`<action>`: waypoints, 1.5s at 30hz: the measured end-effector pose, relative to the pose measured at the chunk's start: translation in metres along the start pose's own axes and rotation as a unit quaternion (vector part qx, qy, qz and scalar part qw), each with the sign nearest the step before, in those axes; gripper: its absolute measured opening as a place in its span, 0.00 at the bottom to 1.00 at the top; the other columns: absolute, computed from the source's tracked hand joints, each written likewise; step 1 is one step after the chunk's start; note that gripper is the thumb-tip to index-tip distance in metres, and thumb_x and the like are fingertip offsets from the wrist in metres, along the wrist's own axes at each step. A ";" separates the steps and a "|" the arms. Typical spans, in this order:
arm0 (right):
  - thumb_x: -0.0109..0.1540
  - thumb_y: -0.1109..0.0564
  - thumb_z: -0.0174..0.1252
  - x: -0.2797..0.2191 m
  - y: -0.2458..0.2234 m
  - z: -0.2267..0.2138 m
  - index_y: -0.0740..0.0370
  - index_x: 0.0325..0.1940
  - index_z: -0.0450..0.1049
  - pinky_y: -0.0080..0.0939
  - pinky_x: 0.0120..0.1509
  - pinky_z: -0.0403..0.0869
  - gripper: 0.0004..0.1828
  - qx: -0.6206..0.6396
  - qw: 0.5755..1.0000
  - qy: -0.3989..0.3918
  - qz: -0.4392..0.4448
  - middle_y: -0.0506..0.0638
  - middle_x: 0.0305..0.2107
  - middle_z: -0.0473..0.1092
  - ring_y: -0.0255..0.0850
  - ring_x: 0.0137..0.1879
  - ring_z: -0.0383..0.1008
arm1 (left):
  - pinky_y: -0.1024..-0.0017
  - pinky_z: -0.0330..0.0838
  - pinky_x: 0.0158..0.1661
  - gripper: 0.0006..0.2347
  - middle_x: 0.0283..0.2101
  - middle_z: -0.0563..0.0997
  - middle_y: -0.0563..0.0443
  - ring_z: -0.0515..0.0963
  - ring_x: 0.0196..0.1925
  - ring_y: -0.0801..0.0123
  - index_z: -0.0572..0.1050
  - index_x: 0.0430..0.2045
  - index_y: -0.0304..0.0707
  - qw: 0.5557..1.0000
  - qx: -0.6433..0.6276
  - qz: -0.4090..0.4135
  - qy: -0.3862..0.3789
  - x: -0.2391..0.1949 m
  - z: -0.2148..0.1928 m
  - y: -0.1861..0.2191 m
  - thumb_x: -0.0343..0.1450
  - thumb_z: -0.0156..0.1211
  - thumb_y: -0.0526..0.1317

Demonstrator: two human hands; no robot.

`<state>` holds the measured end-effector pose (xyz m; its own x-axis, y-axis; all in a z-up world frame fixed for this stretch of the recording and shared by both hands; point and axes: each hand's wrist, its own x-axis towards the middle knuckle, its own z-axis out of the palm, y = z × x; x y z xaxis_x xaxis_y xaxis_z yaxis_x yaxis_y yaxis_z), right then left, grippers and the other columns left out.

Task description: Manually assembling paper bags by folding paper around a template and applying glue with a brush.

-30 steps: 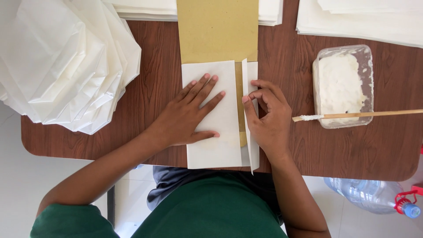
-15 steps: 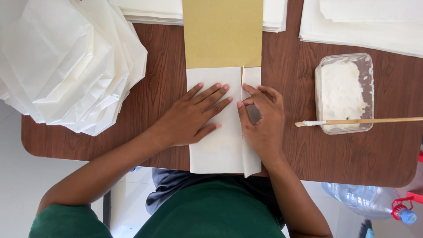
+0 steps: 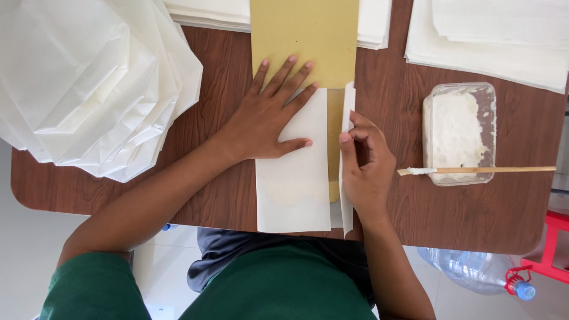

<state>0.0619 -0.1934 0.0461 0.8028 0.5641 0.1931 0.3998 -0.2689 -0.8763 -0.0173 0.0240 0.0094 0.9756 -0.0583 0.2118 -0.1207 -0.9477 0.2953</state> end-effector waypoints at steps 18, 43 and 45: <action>0.74 0.54 0.49 0.006 0.001 -0.008 0.60 0.44 0.65 0.40 0.67 0.69 0.08 0.030 0.998 0.054 0.034 0.59 0.58 0.71 0.44 0.63 0.72 | 0.38 0.33 0.73 0.35 0.77 0.52 0.40 0.45 0.80 0.46 0.66 0.69 0.40 0.998 -0.055 0.000 0.011 0.001 -0.002 -0.003 0.73 0.56 0.65; 0.69 0.59 0.56 0.003 -0.003 0.004 0.63 0.41 0.74 0.53 0.69 0.70 0.05 -0.138 0.974 -0.094 -0.150 0.52 0.54 0.76 0.53 0.64 0.71 | 0.39 0.46 0.71 0.25 0.75 0.60 0.39 0.57 0.78 0.45 0.60 0.73 0.54 0.997 0.060 0.008 0.046 0.000 -0.003 0.003 0.81 0.39 0.60; 0.71 0.60 0.47 0.002 -0.003 0.001 0.59 0.48 0.75 0.54 0.72 0.66 0.09 -0.131 0.974 -0.126 -0.136 0.53 0.57 0.75 0.53 0.68 0.68 | 0.38 0.44 0.71 0.22 0.75 0.59 0.34 0.56 0.77 0.40 0.66 0.70 0.51 0.997 0.052 0.031 0.050 0.000 -0.004 0.002 0.81 0.47 0.55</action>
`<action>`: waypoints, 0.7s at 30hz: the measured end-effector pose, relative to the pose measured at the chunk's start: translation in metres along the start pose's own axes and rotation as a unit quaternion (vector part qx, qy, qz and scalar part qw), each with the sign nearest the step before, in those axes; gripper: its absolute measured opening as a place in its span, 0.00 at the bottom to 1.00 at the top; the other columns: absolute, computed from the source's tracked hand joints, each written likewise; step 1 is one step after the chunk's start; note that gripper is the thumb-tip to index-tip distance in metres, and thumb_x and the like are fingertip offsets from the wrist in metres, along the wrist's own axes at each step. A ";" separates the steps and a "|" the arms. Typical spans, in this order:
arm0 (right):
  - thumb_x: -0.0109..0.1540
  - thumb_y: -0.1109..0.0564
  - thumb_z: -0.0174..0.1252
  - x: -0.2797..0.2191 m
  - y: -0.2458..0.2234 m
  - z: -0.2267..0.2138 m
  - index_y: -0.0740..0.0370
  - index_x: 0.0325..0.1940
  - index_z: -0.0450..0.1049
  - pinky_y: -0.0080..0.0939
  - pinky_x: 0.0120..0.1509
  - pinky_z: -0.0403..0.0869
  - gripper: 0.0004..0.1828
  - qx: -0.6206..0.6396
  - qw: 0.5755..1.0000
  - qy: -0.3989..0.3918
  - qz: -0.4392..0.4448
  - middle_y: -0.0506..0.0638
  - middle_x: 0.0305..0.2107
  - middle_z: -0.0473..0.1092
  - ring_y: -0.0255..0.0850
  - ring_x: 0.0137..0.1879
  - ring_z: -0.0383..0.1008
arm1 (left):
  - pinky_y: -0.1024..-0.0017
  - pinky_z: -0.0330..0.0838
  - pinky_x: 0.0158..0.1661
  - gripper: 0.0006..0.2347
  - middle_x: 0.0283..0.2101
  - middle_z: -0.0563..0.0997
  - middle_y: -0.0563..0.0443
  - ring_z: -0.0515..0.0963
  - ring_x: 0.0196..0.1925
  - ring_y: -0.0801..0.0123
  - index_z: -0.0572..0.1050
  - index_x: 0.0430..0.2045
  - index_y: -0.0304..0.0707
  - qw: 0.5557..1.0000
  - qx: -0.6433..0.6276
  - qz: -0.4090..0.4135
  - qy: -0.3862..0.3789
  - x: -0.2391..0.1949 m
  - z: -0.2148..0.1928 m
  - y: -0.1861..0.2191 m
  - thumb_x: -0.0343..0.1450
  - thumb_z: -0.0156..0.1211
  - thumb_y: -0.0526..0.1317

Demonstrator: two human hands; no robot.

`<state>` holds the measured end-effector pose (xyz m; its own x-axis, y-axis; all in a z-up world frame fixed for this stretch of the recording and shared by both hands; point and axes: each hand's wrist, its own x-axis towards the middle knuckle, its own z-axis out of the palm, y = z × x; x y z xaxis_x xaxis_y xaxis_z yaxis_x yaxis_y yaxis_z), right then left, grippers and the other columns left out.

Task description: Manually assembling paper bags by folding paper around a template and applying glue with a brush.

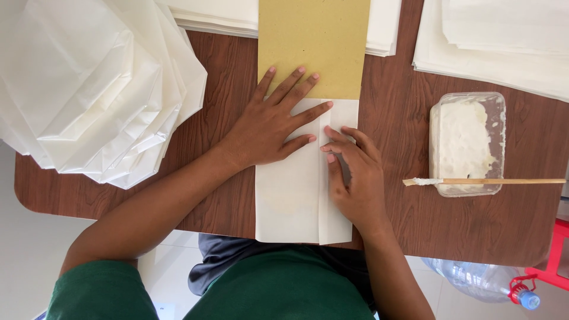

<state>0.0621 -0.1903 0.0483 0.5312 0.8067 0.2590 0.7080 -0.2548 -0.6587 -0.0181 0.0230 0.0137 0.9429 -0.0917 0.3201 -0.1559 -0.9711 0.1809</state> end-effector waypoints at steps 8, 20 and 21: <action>0.58 0.77 0.44 -0.002 0.004 -0.004 0.58 0.52 0.73 0.52 0.74 0.62 0.25 0.020 0.999 -0.030 -0.002 0.51 0.61 0.72 0.51 0.72 0.67 | 0.37 0.42 0.71 0.20 0.74 0.59 0.36 0.54 0.77 0.41 0.75 0.63 0.48 0.999 -0.048 -0.002 0.017 -0.001 0.007 -0.003 0.79 0.53 0.54; 0.72 0.54 0.40 -0.013 0.006 -0.003 0.68 0.75 0.54 0.61 0.83 0.48 0.27 -0.115 0.985 -0.126 0.036 0.60 0.76 0.45 0.60 0.83 0.39 | 0.39 0.43 0.71 0.13 0.73 0.64 0.33 0.58 0.76 0.40 0.78 0.60 0.44 0.998 -0.041 0.020 0.041 -0.001 0.002 -0.003 0.82 0.51 0.40; 0.74 0.43 0.37 -0.017 0.006 0.000 0.64 0.81 0.45 0.62 0.84 0.43 0.35 -0.182 0.968 -0.167 0.037 0.57 0.79 0.38 0.58 0.84 0.33 | 0.40 0.42 0.71 0.13 0.73 0.63 0.33 0.58 0.76 0.40 0.78 0.60 0.43 0.998 -0.033 0.022 0.046 -0.001 0.003 -0.004 0.83 0.51 0.39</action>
<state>0.0571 -0.2053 0.0402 0.4501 0.8908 -0.0619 0.8227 -0.4407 -0.3590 -0.0173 0.0264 0.0097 0.9043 -0.1099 0.4124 -0.2180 -0.9497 0.2250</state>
